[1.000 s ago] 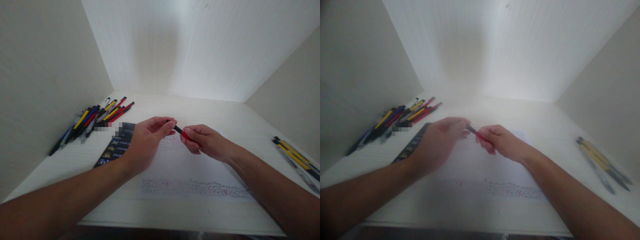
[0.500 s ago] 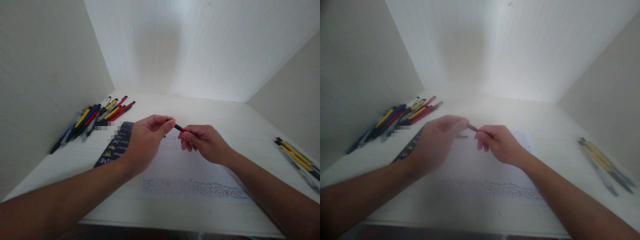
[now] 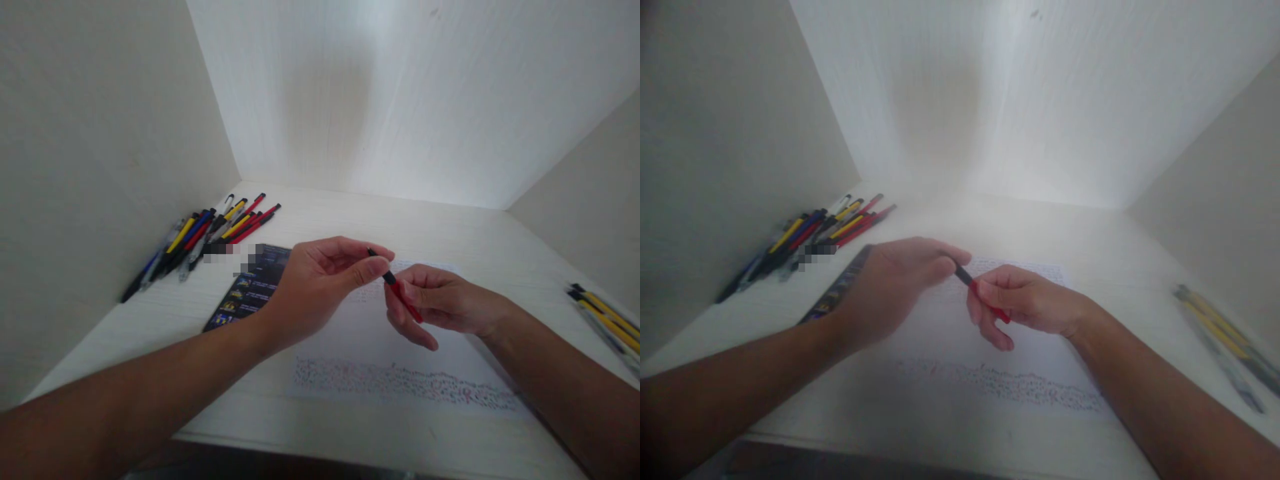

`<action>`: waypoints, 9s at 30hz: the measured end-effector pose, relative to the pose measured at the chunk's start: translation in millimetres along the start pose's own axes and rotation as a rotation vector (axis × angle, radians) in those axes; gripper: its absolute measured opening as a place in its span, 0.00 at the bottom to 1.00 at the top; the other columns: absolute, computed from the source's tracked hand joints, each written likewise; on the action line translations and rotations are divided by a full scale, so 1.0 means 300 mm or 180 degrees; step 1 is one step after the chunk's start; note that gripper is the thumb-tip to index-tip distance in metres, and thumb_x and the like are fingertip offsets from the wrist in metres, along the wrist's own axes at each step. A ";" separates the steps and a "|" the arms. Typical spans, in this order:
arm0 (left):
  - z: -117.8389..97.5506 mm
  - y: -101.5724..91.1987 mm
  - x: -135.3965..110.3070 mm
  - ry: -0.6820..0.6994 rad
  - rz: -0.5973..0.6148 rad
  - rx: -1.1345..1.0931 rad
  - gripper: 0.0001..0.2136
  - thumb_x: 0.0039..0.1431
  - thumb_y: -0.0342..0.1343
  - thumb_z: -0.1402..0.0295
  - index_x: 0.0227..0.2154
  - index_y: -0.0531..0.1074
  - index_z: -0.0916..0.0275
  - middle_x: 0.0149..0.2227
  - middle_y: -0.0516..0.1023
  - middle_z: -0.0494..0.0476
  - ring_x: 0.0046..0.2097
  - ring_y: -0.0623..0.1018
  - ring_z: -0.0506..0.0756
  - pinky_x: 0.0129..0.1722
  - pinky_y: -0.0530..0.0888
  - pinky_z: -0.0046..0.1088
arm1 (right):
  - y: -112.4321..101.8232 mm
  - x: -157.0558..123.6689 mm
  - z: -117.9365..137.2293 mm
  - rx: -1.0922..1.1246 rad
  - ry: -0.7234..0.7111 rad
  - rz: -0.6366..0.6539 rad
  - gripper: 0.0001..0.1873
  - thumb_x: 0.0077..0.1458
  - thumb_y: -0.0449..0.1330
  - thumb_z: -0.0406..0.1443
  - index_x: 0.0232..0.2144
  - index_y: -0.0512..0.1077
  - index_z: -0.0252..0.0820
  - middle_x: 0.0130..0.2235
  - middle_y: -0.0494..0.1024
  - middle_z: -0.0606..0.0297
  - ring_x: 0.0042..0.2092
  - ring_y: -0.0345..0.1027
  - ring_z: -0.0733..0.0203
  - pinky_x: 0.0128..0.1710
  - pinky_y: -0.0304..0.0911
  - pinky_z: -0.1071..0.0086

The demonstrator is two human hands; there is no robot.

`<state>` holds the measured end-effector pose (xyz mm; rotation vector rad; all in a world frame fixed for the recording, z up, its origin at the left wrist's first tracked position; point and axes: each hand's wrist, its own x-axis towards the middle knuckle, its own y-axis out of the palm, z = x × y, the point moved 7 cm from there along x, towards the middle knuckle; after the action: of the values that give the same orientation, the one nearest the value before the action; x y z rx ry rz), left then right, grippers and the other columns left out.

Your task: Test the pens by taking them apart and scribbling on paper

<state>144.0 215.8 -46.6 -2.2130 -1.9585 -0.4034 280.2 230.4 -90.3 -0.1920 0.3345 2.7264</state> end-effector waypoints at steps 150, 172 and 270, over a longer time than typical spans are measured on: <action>0.142 0.273 -0.328 0.0835 0.2362 0.3573 0.42 0.53 0.58 0.44 0.66 0.59 0.62 0.68 0.52 0.82 0.68 0.53 0.82 0.64 0.49 0.66 | -0.091 -0.138 -0.042 -0.2223 -0.0421 -0.2919 0.09 0.56 0.61 0.33 0.24 0.74 0.40 0.24 0.77 0.66 0.25 0.67 0.67 0.24 0.60 0.72; 0.149 0.273 -0.324 0.0851 0.2444 0.3619 0.42 0.53 0.58 0.44 0.66 0.59 0.63 0.68 0.51 0.82 0.68 0.52 0.82 0.64 0.49 0.66 | -0.088 -0.139 -0.041 -0.2341 -0.0425 -0.2893 0.08 0.55 0.60 0.33 0.24 0.75 0.40 0.24 0.77 0.66 0.27 0.68 0.65 0.26 0.60 0.71; 0.112 0.186 -0.195 0.1040 0.2302 0.3636 0.27 0.65 0.50 0.53 0.58 0.68 0.69 0.63 0.66 0.73 0.63 0.66 0.69 0.61 0.65 0.54 | 0.032 -0.501 -0.185 -0.1059 -0.0388 -0.3595 0.07 0.58 0.62 0.34 0.28 0.72 0.39 0.21 0.74 0.68 0.21 0.63 0.69 0.19 0.56 0.74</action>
<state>196.4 163.0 -93.1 -1.6823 -0.7325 0.3627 419.0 153.7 -114.9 -0.2131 -0.2272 1.6348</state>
